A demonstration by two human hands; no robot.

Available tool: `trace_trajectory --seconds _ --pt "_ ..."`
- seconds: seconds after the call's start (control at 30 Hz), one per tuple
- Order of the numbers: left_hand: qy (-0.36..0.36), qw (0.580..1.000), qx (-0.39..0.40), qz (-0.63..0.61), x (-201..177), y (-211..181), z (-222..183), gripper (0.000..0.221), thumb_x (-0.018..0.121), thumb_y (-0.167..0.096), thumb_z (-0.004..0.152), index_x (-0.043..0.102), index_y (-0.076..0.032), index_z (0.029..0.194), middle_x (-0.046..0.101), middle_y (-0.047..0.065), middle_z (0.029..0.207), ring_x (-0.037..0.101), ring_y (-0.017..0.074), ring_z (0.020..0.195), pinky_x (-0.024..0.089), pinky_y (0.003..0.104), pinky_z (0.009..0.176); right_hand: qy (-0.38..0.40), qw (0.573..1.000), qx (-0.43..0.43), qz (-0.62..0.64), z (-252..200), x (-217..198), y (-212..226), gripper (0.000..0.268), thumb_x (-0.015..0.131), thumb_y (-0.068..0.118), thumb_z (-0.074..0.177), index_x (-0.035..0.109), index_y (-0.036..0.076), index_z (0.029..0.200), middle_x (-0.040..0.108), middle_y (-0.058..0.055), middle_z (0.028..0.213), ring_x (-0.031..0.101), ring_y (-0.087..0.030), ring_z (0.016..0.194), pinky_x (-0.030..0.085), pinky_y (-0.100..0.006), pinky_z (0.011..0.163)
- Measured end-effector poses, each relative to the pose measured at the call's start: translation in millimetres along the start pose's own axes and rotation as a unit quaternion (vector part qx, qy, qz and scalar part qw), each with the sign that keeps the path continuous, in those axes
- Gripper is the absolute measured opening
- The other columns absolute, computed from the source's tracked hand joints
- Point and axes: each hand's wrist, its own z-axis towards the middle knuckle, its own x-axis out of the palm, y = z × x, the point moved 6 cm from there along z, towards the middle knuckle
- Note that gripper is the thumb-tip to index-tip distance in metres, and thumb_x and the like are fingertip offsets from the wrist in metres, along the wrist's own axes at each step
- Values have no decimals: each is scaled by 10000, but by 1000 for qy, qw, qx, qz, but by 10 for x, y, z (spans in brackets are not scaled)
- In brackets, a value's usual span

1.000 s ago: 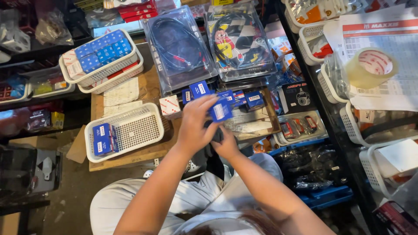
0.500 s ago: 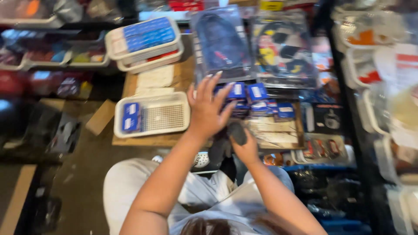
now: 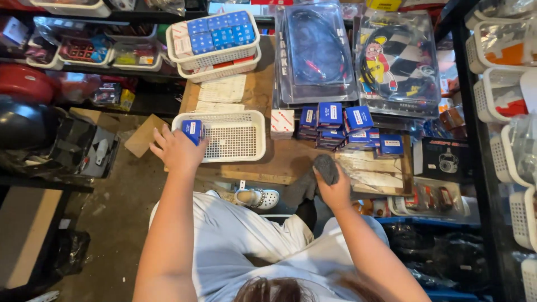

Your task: Cleaning and organizing motorcycle parts boxes into a plastic basket.

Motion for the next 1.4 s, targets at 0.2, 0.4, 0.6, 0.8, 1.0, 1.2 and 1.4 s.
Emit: trace_trajectory --seconds 0.2,0.4,0.6,0.8,1.0,1.2,1.4 --pt "-280 952 96 -79 -333 -197 -237 625 874 -355 706 668 -2 1179 536 166 1446 381 387 1403 275 673 1056 -9 1000 -25 -12 8 -5 -9 199 866 222 846 738 92 925 767 -161 848 739 -382 886 589 -463 754" --pt "-238 821 337 -395 -589 -1033 -1271 633 914 -199 615 699 -56 1192 701 168 1111 644 374 1101 450 466 1044 14 998 26 57 -62 5 -799 219 685 267 985 765 72 927 761 -152 872 736 -222 905 570 -426 778" --pt "-25 790 453 -413 205 -1813 -1766 727 892 -298 632 643 -134 1295 708 46 1214 666 255 1154 462 414 1056 -145 961 80 220 -350 -296 -1122 517 463 405 1117 701 -53 1157 710 -172 1245 601 -189 1200 467 -422 1072" --pt "52 827 432 -356 706 -2087 -1767 691 826 -352 649 637 -163 1286 684 21 1231 611 235 1246 367 494 1123 -143 725 -377 -559 -692 -298 -1234 330 595 -65 978 634 -155 1293 693 -252 1200 662 -317 1186 514 -512 1072" --pt "103 826 444 -332 781 -2064 -1709 626 780 -102 581 635 -78 1189 673 91 1207 562 298 1302 308 526 1160 122 991 -2 -51 -40 1 239 624 816 196 828 590 38 1387 529 -211 1505 485 -459 1372 415 -564 1153" --pt "145 840 411 -325 652 -2091 -1743 554 783 -138 702 643 -63 1233 672 122 1236 538 301 1332 245 530 1193 60 993 100 37 169 -24 -486 723 839 -34 691 655 135 1370 657 -167 1320 597 -328 1281 477 -455 1108" --pt "115 839 417 -331 655 -2099 -1750 556 814 -197 688 638 -110 1208 675 79 1177 562 273 1303 266 521 1181 47 990 125 -49 245 -130 -309 611 820 79 776 661 197 1354 739 -159 1200 681 -326 1163 574 -443 984"
